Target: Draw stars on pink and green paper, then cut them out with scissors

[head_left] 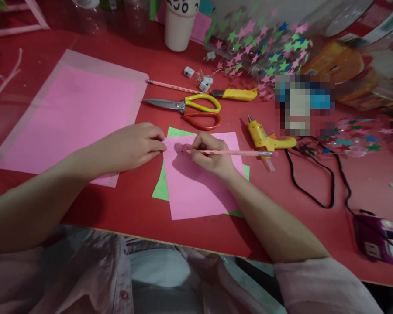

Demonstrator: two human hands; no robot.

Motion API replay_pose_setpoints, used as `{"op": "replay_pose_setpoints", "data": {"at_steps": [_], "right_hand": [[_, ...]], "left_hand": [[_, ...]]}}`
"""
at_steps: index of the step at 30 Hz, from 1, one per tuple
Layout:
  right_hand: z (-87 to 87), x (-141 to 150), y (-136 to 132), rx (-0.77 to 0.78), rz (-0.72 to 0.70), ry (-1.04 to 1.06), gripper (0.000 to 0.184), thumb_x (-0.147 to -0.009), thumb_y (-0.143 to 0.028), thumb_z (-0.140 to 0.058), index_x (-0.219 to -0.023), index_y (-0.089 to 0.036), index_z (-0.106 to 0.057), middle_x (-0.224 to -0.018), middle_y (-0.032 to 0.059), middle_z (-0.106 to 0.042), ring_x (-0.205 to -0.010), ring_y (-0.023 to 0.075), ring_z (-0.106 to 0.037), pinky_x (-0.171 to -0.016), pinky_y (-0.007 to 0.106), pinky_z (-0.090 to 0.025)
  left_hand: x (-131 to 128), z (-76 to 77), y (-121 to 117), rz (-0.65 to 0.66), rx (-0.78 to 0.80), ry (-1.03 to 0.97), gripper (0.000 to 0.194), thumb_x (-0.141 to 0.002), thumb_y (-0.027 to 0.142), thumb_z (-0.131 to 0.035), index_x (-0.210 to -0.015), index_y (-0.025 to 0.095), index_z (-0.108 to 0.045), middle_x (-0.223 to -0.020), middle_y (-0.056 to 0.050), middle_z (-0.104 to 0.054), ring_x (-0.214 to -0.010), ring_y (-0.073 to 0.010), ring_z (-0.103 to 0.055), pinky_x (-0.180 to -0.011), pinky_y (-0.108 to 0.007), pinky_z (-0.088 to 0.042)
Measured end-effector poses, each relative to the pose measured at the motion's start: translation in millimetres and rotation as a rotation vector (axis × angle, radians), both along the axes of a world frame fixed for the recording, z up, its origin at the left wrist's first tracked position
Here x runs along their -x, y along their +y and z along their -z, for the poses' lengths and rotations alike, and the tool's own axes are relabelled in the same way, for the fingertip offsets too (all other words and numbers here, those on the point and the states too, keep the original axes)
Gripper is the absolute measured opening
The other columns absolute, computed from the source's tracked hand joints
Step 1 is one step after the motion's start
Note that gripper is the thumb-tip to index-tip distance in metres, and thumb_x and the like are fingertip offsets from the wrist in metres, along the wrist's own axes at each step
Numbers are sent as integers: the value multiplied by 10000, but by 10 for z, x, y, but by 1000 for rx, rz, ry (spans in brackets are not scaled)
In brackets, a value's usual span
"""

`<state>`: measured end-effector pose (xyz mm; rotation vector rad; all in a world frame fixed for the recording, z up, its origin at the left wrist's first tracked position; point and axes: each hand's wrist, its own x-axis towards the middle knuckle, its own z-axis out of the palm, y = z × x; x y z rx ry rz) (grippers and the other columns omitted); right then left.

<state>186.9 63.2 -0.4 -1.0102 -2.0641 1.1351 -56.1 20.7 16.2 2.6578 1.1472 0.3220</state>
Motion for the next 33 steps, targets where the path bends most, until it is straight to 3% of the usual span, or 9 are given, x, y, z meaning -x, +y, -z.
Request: {"op": "replay_pose_setpoints", "data": {"at_steps": [33], "right_hand": [[10,-20,11,-3,-67,-32,128,-673,-154,-528,-644,-228,-427,-557,-57,-466,-525,97,-393,-514,243,-303]], "left_hand": [[1,-5,1,-9,23,-16,406,-998,283,-356,-1006,219,-757,-1074,-71,-695,-1057,-226,-603,-911,-369,-501]]}}
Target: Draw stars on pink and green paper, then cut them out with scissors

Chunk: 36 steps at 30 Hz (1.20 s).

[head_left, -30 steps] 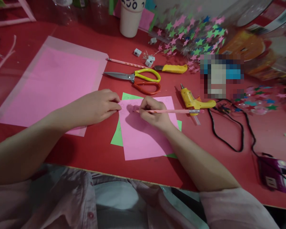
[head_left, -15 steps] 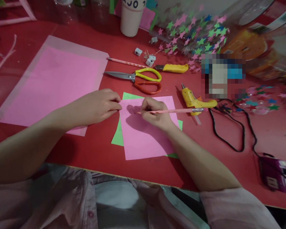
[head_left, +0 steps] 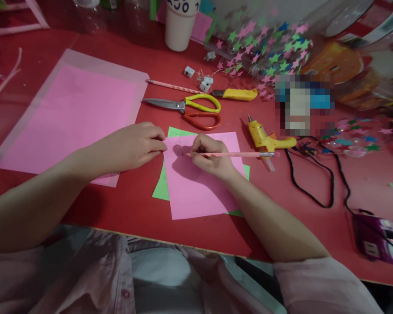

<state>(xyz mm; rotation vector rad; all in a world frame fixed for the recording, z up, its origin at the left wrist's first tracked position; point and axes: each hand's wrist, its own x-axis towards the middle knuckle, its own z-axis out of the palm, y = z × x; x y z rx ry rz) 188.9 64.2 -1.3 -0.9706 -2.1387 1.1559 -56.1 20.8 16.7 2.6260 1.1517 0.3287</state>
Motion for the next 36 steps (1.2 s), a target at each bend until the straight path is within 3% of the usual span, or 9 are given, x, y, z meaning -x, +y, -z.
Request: {"op": "replay_pose_setpoints", "data": {"at_steps": [21,36], "right_hand": [[18,37,-76,8,-12,-21,80,-756,-199,-556,-717,-218,-489,-597,-50,-484,-570,97,-423,-541,247,-321],[33,36,-77,-40,137,-2,171,-699,-151,-563,-638,-223,-420,-533,-68,-425,-515,85,-363,-516,247,-280]], "left_hand": [[6,33,-4,1,-18,-18,407,-1012,286,-354,-1004,213,-754,-1106,-79,-686,-1068,-235,-602,-929,-374,-491],[0,15,-7,2,-11,2,421,-1012,290,-340,-992,201,-750,-1109,-80,-684,-1058,-229,-604,-909,-361,-494]]}}
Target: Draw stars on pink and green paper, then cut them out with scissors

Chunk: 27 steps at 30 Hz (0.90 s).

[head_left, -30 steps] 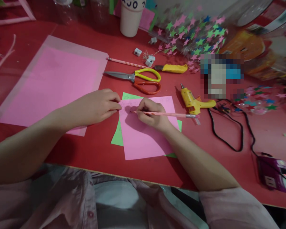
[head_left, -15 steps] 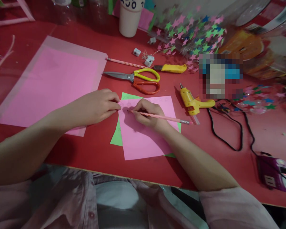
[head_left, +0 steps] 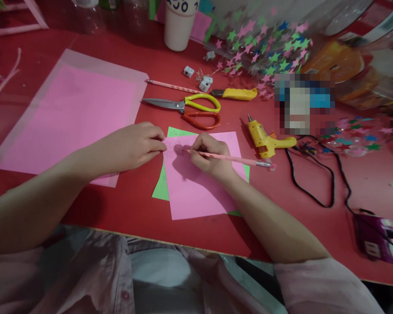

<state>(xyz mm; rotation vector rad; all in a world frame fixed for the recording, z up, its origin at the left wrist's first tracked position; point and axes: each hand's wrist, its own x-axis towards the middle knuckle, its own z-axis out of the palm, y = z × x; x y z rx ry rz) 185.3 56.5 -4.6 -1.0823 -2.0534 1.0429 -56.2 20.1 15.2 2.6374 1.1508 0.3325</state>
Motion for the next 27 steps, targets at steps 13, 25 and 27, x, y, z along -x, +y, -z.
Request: {"op": "replay_pose_setpoints", "data": {"at_steps": [13,25,27], "right_hand": [[-1,-8,17,-45,46,-18,152,-666,-144,-521,-613,-226,-404,-512,-73,-406,-481,79,-341,-495,239,-258],[-24,-21,-20,-20,-90,-25,138,-691,-155,-530,-649,-227,-420,-526,-72,-422,-498,79,-362,-499,233,-296],[-23,-29,-20,-29,-123,-20,131,-699,-151,-533,-657,-224,-432,-540,-70,-431,-504,77,-369,-503,232,-301]], "left_hand": [[2,-5,4,-7,31,-27,386,-1000,282,-373,-988,203,-751,-1097,-74,-681,-1059,-228,-597,-920,-359,-482],[-6,-18,2,3,2,23,421,-1015,282,-333,-978,194,-744,-1091,-73,-681,-1055,-233,-605,-897,-369,-492],[-9,-26,6,10,4,29,425,-1015,276,-330,-975,192,-745,-1087,-74,-683,-1049,-233,-607,-892,-368,-494]]}}
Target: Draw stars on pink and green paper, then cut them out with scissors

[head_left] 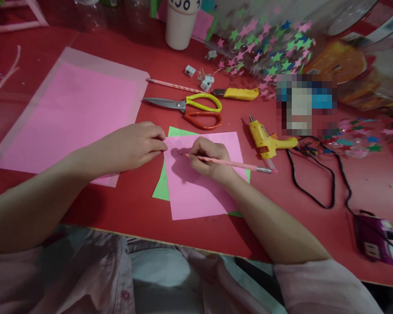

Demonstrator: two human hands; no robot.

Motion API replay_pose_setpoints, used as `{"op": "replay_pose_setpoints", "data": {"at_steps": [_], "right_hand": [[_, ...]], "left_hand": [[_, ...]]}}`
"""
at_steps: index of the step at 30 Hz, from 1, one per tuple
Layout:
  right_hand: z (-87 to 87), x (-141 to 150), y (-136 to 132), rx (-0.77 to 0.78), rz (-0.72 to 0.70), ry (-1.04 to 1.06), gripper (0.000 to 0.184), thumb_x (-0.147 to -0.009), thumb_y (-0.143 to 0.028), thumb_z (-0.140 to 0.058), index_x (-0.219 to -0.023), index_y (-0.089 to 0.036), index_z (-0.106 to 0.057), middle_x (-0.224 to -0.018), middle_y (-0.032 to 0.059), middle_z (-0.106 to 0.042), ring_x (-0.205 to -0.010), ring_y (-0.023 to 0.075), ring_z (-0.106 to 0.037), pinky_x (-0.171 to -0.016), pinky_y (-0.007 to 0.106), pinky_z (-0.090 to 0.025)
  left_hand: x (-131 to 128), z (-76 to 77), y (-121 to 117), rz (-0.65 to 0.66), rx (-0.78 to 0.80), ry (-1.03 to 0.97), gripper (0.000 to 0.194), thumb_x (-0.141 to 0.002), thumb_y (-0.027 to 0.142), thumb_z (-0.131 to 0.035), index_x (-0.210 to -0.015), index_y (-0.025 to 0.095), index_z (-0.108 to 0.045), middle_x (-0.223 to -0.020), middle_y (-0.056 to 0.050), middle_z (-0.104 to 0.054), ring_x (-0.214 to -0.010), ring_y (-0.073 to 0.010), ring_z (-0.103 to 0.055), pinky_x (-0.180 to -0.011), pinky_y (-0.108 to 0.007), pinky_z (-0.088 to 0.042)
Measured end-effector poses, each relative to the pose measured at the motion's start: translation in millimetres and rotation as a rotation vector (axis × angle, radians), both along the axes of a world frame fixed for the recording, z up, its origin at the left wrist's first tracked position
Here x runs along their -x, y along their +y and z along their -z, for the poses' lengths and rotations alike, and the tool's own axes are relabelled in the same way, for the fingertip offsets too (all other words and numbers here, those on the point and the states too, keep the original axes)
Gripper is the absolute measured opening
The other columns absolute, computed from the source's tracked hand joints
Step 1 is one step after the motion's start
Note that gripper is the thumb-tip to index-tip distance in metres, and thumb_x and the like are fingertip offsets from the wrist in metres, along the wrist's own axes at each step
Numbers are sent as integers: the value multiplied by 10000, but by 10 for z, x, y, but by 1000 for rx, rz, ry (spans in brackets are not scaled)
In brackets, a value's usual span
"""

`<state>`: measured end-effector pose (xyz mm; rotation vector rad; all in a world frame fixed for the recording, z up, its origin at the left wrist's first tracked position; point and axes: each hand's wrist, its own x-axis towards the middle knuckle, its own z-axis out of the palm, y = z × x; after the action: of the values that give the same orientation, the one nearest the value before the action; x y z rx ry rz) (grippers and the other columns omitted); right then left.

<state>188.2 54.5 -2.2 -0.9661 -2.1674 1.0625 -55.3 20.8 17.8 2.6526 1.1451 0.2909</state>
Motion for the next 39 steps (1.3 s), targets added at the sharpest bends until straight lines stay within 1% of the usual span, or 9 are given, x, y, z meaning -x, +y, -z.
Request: {"op": "replay_pose_setpoints", "data": {"at_steps": [16,18,22,25,28,30,32,35,39], "right_hand": [[2,-14,0,9,-91,27,127,-711,-111,-543,-673,-212,-478,-582,-69,-467,-535,69,-391,-526,223,-326],[10,-20,26,66,-42,88,123,-718,-130,-564,-669,-212,-487,-578,-64,-487,-526,73,-410,-512,225,-330],[-12,-49,103,281,185,240,151,-823,-250,-577,-709,-226,-479,-538,-56,-546,-438,77,-436,-433,221,-315],[-118,-74,134,403,269,265,217,-901,-358,-513,-729,-233,-471,-472,-62,-528,-351,77,-389,-364,220,-260],[-310,-91,116,441,238,165,124,-826,-250,-585,-746,-224,-493,-478,-64,-532,-366,80,-412,-370,216,-277],[-425,-106,97,372,183,111,132,-719,-138,-625,-766,-214,-528,-536,-55,-558,-430,88,-451,-406,223,-319],[-460,-133,97,246,95,62,112,-679,-109,-642,-732,-187,-582,-649,-21,-587,-535,88,-481,-469,230,-347],[-326,-190,132,277,47,93,86,-678,-141,-641,-734,-186,-594,-673,-25,-585,-559,88,-479,-491,231,-346],[-62,-217,126,409,188,190,95,-664,-177,-631,-732,-188,-565,-604,-48,-555,-494,80,-463,-468,230,-339]], "left_hand": [[-2,-4,6,-15,24,-10,391,-999,265,-366,-992,205,-752,-1084,-71,-685,-1047,-229,-606,-911,-365,-495],[-1,-1,4,-10,14,5,403,-1002,262,-353,-992,202,-752,-1084,-72,-687,-1052,-228,-608,-913,-366,-499],[2,20,-3,-10,-26,10,410,-1000,245,-346,-1007,196,-753,-1095,-84,-693,-1057,-236,-612,-916,-387,-511],[2,27,-9,-4,-44,19,396,-991,215,-359,-1008,200,-755,-1105,-90,-700,-1059,-235,-616,-932,-393,-510],[3,31,-15,7,-53,40,389,-987,200,-365,-1006,201,-754,-1110,-88,-707,-1064,-234,-619,-944,-392,-505],[5,41,-15,13,-56,29,382,-984,197,-373,-1011,199,-754,-1131,-89,-705,-1070,-235,-621,-947,-390,-501],[8,58,-11,10,-64,14,372,-981,200,-383,-1017,196,-754,-1154,-89,-700,-1076,-234,-621,-949,-383,-497],[10,85,4,12,-98,22,375,-984,210,-378,-1009,189,-751,-1140,-93,-700,-1058,-235,-624,-928,-379,-506],[5,95,15,27,-131,63,378,-986,211,-369,-991,177,-745,-1105,-104,-702,-1026,-236,-629,-899,-379,-521]]}}
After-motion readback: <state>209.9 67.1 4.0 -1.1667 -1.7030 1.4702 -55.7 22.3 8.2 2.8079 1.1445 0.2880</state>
